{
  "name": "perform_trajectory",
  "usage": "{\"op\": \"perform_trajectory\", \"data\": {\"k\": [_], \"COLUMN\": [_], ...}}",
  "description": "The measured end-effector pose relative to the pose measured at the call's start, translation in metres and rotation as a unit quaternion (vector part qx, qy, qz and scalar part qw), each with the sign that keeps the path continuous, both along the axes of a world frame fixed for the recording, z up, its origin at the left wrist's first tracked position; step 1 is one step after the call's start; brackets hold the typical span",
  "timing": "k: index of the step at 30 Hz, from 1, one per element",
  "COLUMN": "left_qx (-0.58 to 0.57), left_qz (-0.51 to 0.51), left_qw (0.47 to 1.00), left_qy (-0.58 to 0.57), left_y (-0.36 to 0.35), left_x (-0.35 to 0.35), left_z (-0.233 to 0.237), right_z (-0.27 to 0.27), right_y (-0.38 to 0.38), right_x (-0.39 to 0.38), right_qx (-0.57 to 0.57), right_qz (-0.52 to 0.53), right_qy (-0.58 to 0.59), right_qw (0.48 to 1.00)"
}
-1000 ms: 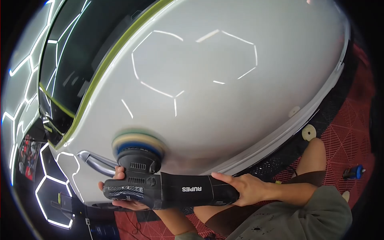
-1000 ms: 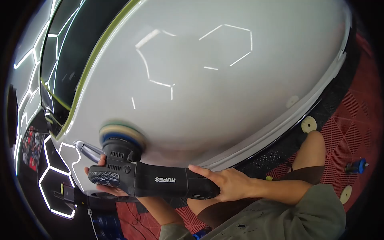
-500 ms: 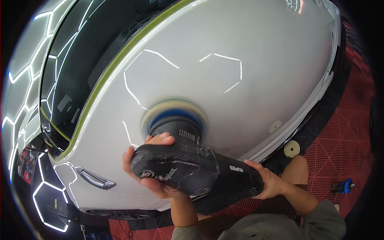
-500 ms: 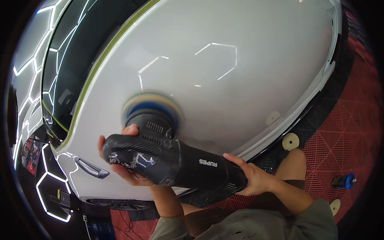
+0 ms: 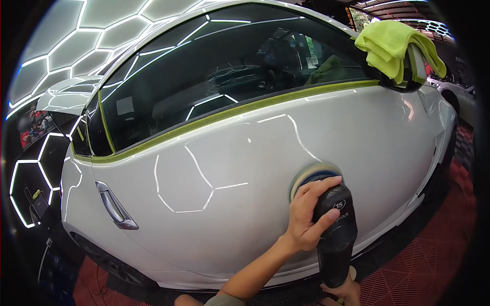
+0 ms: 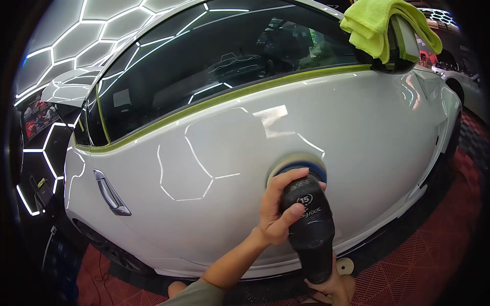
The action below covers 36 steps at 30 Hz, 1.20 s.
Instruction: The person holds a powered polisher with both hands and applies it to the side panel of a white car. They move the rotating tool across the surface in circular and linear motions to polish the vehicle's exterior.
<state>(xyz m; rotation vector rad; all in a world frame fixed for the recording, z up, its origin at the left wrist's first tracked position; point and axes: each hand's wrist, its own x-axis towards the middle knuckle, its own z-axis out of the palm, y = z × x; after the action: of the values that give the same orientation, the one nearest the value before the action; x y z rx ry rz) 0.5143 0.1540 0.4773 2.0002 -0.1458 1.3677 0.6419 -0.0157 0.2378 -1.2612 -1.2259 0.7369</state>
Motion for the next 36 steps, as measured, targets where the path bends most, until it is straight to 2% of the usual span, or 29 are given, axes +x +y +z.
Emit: {"op": "perform_trajectory", "data": {"k": [2, 4, 6, 7, 9, 11, 13, 15, 18, 20, 22, 26, 30, 36], "left_qx": [0.058, 0.093, 0.073, 0.068, 0.059, 0.071, 0.096, 0.035, -0.043, -0.084, -0.080, -0.038, 0.018, 0.002], "left_qz": [0.029, 0.049, 0.051, 0.052, 0.060, 0.069, 0.049, 0.018, -0.016, -0.019, 0.040, 0.053, 0.172, 0.228], "left_qw": [0.998, 0.994, 0.996, 0.996, 0.996, 0.995, 0.994, 0.999, 0.996, 0.988, 0.986, 0.979, 0.967, 0.944], "left_qy": [0.003, -0.003, -0.007, -0.007, -0.002, -0.023, -0.026, -0.038, -0.077, -0.131, -0.139, -0.194, -0.185, -0.240], "left_y": [0.001, -0.005, -0.007, -0.006, -0.003, 0.006, 0.018, 0.024, 0.023, 0.021, 0.022, 0.040, 0.055, 0.063], "left_x": [0.006, 0.005, -0.006, -0.014, -0.039, -0.069, -0.104, -0.139, -0.191, -0.221, -0.254, -0.310, -0.362, -0.404], "left_z": [0.002, 0.000, -0.005, -0.006, -0.006, -0.008, -0.011, -0.026, -0.037, -0.040, -0.037, -0.041, -0.048, -0.061], "right_z": [-0.033, -0.030, 0.001, -0.014, -0.053, -0.085, -0.102, -0.087, -0.016, 0.002, 0.001, 0.012, 0.018, 0.023], "right_y": [-0.006, -0.012, -0.020, -0.017, -0.011, -0.006, 0.002, 0.012, 0.038, 0.052, 0.065, 0.080, 0.092, 0.107], "right_x": [0.001, -0.009, -0.028, -0.037, -0.051, -0.056, -0.075, -0.106, -0.158, -0.185, -0.207, -0.254, -0.297, -0.328], "right_qx": [-0.058, -0.076, -0.069, -0.052, -0.070, -0.109, -0.099, -0.038, 0.069, 0.112, 0.112, 0.106, 0.101, 0.092], "right_qz": [-0.032, -0.064, -0.076, -0.056, -0.008, 0.035, 0.037, 0.050, 0.119, 0.166, 0.206, 0.261, 0.255, 0.276], "right_qy": [0.062, 0.071, 0.071, 0.132, 0.155, 0.082, 0.031, 0.008, -0.003, -0.007, -0.011, -0.005, -0.024, -0.063], "right_qw": [0.996, 0.993, 0.992, 0.988, 0.985, 0.990, 0.994, 0.998, 0.990, 0.980, 0.972, 0.960, 0.961, 0.955]}}
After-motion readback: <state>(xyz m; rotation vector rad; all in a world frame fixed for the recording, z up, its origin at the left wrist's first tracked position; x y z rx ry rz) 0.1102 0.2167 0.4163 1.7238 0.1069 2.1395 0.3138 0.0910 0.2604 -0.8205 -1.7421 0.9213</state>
